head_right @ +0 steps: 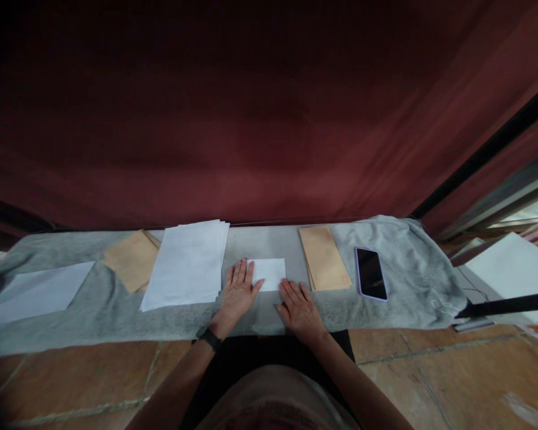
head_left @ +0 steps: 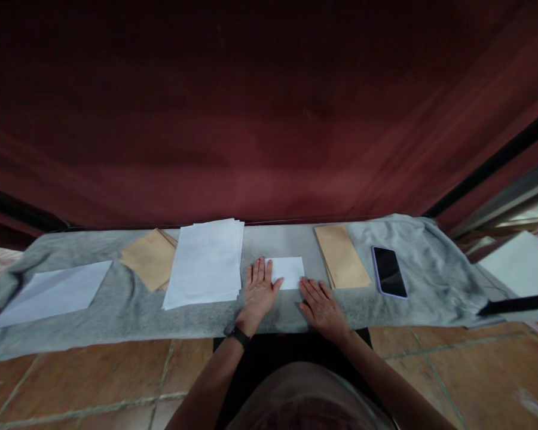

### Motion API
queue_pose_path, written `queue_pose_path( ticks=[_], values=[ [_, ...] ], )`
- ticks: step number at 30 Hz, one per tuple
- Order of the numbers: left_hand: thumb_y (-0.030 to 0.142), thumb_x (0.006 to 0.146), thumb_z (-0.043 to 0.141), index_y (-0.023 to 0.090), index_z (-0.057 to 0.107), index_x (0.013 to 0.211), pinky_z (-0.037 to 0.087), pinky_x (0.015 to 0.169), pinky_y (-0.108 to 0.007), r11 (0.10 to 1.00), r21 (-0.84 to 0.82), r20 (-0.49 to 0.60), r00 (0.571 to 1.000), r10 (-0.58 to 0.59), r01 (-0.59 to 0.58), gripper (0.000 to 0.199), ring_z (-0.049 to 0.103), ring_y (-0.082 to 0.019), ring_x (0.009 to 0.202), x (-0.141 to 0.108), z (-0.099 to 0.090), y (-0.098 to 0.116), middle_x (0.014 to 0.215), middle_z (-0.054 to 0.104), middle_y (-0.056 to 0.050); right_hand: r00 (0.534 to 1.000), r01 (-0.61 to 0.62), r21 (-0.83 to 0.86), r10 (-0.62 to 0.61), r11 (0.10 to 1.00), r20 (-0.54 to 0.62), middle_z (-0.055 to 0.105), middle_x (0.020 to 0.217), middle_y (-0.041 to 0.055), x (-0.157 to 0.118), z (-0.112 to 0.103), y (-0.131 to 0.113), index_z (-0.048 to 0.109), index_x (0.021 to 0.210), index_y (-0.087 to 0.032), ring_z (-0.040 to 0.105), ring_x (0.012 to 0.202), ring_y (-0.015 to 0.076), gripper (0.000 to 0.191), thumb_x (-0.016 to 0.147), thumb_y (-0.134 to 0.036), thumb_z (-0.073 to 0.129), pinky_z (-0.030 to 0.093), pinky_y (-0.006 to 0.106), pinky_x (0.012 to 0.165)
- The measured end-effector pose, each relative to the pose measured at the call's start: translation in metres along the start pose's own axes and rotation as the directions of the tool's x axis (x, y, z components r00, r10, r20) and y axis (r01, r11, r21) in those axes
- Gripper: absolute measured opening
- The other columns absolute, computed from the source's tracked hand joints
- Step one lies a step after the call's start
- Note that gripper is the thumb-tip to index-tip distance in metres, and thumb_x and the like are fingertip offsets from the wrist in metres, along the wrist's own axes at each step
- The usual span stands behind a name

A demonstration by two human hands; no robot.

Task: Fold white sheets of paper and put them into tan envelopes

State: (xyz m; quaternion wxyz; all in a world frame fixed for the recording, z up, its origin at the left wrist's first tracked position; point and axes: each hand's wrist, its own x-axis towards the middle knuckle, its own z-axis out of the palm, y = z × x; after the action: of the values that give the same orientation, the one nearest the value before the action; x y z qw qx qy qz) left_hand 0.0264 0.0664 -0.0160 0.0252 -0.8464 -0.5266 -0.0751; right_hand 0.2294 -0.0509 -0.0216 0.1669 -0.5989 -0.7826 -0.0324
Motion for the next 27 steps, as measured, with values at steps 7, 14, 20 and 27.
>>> queue_pose_path(
  ticks=[7,14,20,27],
  values=[
    [0.039,0.108,0.027,0.017,0.041,0.153,0.024,0.126,-0.044,0.918,-0.243,-0.003,0.947,0.321,-0.312,0.053,0.028,-0.02,0.153,-0.002,-0.006,0.049,0.163,0.036,-0.008,1.0,-0.017,0.022,0.018,1.0,-0.015,0.054,0.15,0.0124,-0.004,-0.001,-0.004,0.055,0.144,-0.014,0.05,0.139,0.027,0.044,0.103,-0.029,0.048,0.03,0.049,0.122],
    [0.045,0.107,0.028,0.013,0.039,0.154,0.022,0.127,-0.045,0.899,-0.298,0.027,0.939,0.344,-0.321,0.057,0.024,-0.021,0.154,0.014,0.001,0.073,0.164,0.033,-0.011,0.999,-0.012,0.047,0.013,0.999,-0.031,0.067,0.134,0.0127,-0.008,0.0,-0.003,0.062,0.137,-0.016,0.058,0.131,0.0247,0.039,0.1,-0.019,0.049,0.035,0.048,0.121],
    [0.044,0.107,0.029,0.012,0.031,0.157,0.019,0.128,-0.046,0.925,-0.223,-0.011,0.949,0.314,-0.309,0.06,0.02,-0.021,0.155,0.025,0.008,0.067,0.165,0.03,-0.011,0.998,-0.011,0.035,0.013,0.999,-0.061,0.064,0.139,0.013,-0.006,-0.003,-0.003,0.062,0.136,-0.014,0.056,0.134,0.025,0.04,0.1,-0.019,0.046,0.034,0.047,0.121],
    [0.041,0.105,0.035,0.013,0.034,0.157,0.02,0.127,-0.048,0.968,-0.174,-0.014,0.983,0.183,-0.182,0.059,0.024,-0.024,0.154,0.018,0.01,0.054,0.164,0.032,-0.014,0.995,-0.066,0.071,0.071,0.995,-0.065,0.06,0.145,0.0088,-0.004,-0.005,-0.005,0.054,0.145,-0.017,0.057,0.133,0.0217,0.045,0.102,-0.02,0.044,0.035,0.044,0.122]
  ],
)
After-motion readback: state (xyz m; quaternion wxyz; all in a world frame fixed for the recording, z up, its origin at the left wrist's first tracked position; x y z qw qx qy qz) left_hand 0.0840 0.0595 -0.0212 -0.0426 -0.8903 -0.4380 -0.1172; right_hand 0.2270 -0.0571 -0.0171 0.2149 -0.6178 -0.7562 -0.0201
